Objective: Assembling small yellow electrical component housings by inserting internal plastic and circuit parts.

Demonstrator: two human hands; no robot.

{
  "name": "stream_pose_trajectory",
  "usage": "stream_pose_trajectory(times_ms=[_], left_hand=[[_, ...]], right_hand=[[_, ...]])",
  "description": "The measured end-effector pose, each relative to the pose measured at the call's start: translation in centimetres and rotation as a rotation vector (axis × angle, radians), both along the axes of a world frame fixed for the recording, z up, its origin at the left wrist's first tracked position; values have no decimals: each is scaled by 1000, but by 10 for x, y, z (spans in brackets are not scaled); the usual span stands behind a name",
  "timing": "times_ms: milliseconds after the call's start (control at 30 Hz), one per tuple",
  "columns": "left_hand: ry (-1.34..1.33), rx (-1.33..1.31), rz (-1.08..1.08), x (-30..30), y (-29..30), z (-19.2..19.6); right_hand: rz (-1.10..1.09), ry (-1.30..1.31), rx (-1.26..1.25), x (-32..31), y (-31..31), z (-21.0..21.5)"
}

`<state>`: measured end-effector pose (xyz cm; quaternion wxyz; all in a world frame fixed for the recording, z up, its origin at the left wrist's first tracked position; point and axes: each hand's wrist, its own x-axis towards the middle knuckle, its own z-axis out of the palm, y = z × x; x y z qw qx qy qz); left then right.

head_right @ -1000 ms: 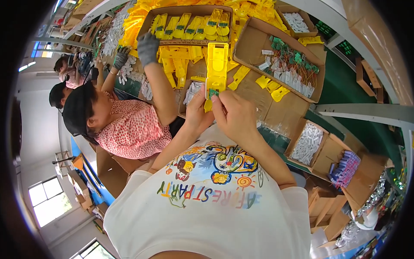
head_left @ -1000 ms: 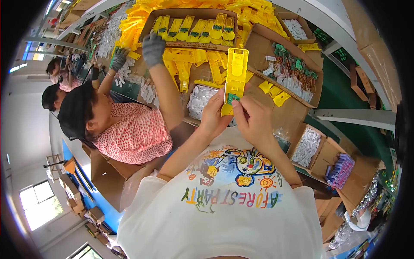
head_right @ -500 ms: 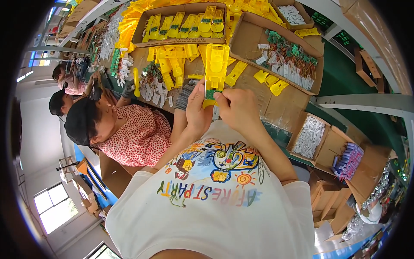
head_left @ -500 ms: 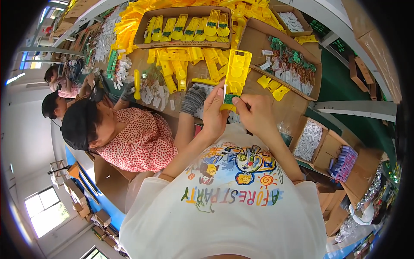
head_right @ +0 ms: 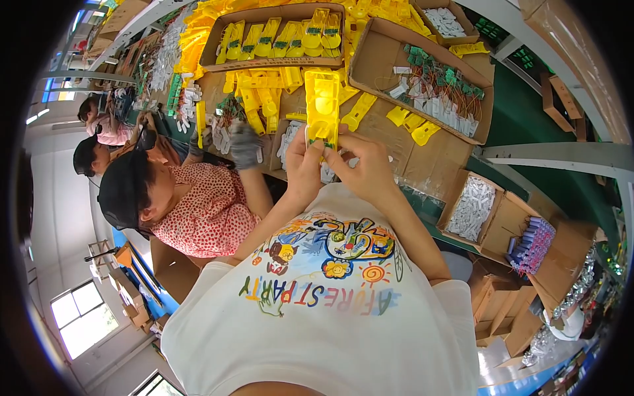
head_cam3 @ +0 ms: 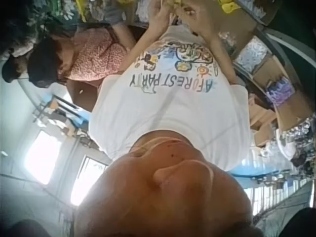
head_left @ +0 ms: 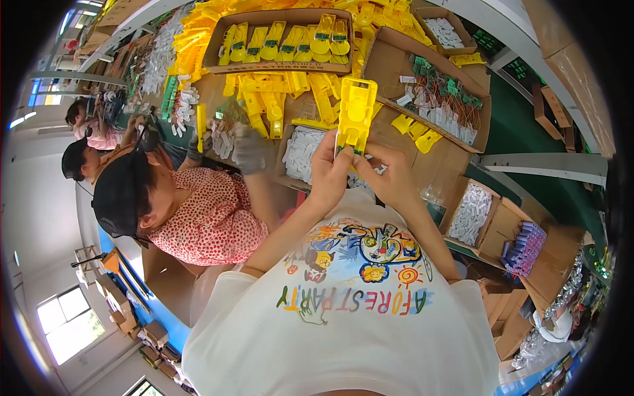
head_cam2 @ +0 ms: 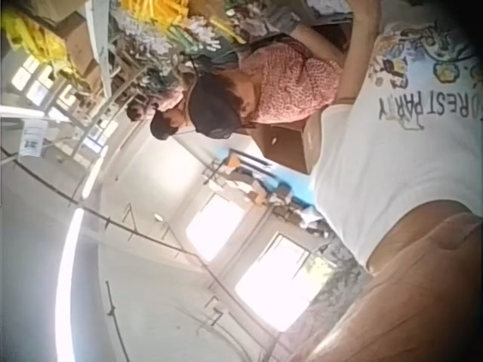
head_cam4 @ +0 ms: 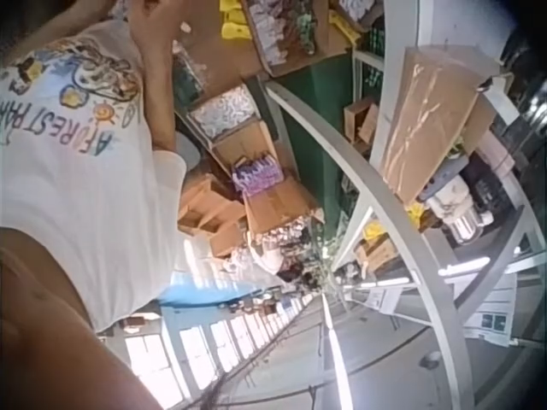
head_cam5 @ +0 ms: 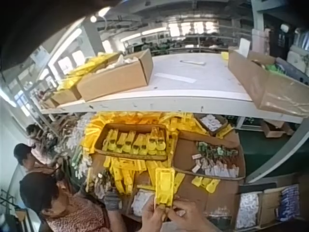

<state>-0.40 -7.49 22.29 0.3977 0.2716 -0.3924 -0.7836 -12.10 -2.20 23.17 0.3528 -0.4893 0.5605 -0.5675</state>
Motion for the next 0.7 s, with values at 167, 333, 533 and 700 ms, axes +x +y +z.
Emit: stream_pose_trajectory(times_ms=[167, 333, 533, 700], left_hand=[[-75, -109, -27, 1, -2, -5], [-83, -65, -33, 0, 2, -8], [-20, 94, -36, -4, 7, -6], [-25, 101, -54, -3, 8, -7]], right_hand=[[53, -5, 21, -5, 2, -6], [34, -25, -21, -5, 3, -12], [-17, 183, -108, -4, 7, -4], [-113, 451, -126, 4, 12, 2]])
